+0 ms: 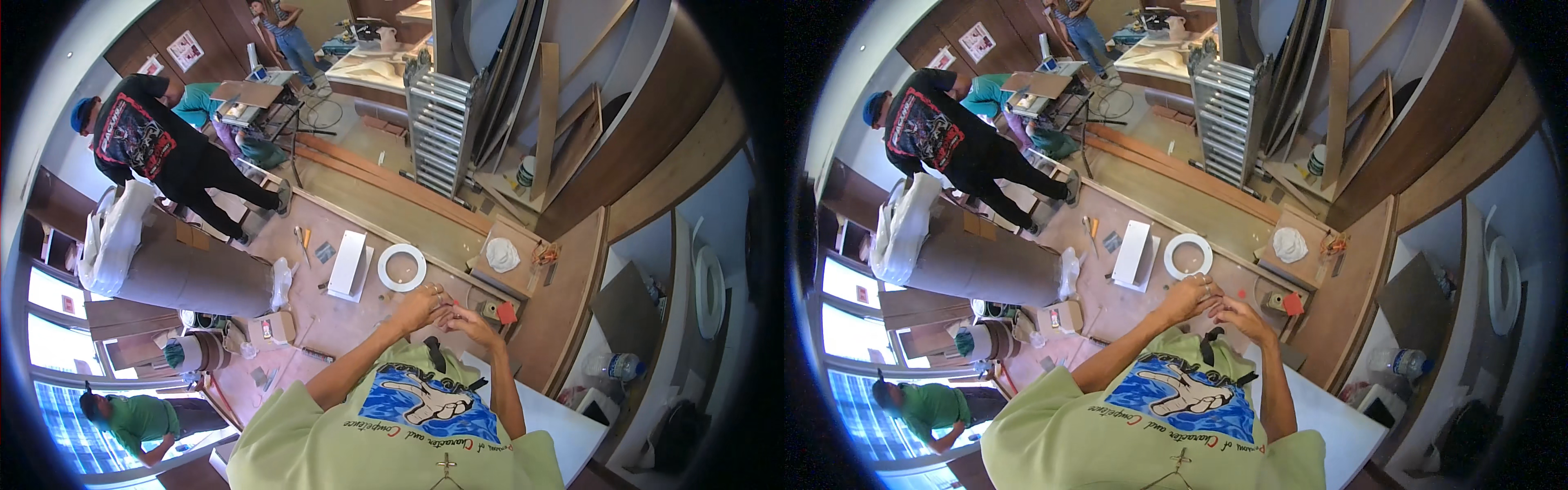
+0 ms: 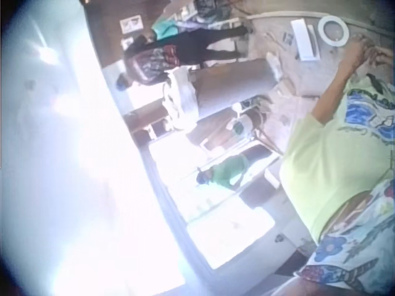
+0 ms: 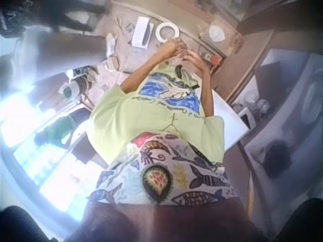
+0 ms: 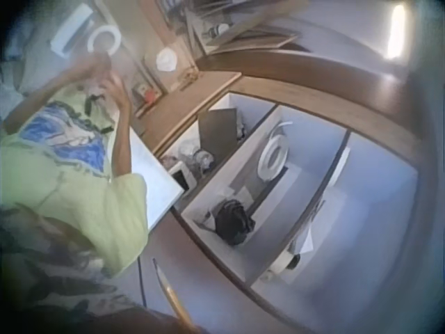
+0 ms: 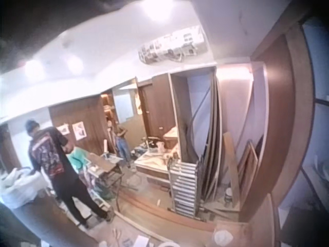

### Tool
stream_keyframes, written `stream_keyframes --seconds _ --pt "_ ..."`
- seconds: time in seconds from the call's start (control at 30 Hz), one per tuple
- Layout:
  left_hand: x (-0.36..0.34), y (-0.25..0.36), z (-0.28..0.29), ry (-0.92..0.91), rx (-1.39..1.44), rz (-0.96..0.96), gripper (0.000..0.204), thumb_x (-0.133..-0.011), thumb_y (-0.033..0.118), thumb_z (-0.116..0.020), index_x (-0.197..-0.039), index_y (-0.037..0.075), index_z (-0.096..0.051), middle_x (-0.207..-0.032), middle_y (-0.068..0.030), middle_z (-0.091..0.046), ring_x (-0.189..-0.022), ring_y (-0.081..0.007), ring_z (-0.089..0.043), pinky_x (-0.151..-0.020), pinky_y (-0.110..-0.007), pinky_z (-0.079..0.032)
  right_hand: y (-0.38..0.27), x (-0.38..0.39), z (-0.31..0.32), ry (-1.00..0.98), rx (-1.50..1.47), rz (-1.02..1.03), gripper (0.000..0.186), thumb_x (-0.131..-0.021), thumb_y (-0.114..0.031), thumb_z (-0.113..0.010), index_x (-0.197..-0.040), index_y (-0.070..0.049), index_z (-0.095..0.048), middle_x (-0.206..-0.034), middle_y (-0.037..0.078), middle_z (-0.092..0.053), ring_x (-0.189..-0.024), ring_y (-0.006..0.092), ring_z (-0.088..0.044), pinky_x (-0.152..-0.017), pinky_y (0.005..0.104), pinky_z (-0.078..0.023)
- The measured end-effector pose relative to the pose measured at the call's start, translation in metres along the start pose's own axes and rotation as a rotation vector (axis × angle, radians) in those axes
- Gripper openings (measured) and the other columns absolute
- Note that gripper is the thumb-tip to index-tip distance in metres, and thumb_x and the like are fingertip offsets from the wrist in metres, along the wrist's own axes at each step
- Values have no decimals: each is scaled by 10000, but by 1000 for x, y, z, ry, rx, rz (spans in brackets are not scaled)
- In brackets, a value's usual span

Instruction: The person uses a file and scissors to refine the edges of a white wooden cabinet component and then helps lift and position a larger panel against a wall.

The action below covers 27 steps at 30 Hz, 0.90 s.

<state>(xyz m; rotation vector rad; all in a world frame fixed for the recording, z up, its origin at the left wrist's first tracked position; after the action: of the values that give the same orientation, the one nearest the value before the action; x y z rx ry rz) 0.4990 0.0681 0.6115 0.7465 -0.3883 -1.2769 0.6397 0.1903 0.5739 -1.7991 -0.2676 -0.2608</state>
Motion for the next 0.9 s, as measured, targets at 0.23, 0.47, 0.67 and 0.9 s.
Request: stream_keyframes --seconds 0.23,0.47,0.67,0.9 --pt "-40 27 -18 70 -265 -214 136 -832 194 -700 -917 90 -683 -887 -90 -636 -844 -303 -650 -719 -433 -527 1 16 23 148 -171 39 359 -961 -184 -580 -1278 -17 -585 -1129 58 -637 -984 158 -625 -935 324 -509" --pt "-65 33 -56 8 -243 -310 140 -800 180 -699 -857 65 -642 -823 -106 -641 -788 -307 -667 -699 -422 -539 20 43 46 214 -233 39 440 -980 -178 -563 -1384 -13 -506 -1150 52 -621 -976 148 -626 -933 320 -518" --pt "-99 41 -81 -85 -199 -373 166 -807 185 -685 -861 45 -615 -839 -124 -642 -758 -327 -674 -687 -433 -545 20 62 76 285 -162 11 415 -993 -170 -542 -1367 5 -507 -1170 63 -623 -1004 156 -629 -940 326 -516" --pt "-170 26 -102 -170 -125 -446 178 -838 202 -674 -920 59 -606 -866 -121 -628 -812 -326 -661 -729 -439 -542 14 56 127 413 -180 39 424 -980 -185 -564 -1353 12 -518 -1173 82 -638 -1017 176 -643 -962 330 -502"
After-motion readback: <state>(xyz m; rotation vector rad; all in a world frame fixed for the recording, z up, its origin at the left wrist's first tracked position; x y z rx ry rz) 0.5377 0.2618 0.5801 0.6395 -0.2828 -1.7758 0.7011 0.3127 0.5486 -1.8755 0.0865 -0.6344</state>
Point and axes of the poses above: each hand's wrist, its own x-axis away from the middle knuckle, its own z-axis out of the back of the hand, y = z × x, the point moved 3 cm from there along -x, towards the middle knuckle
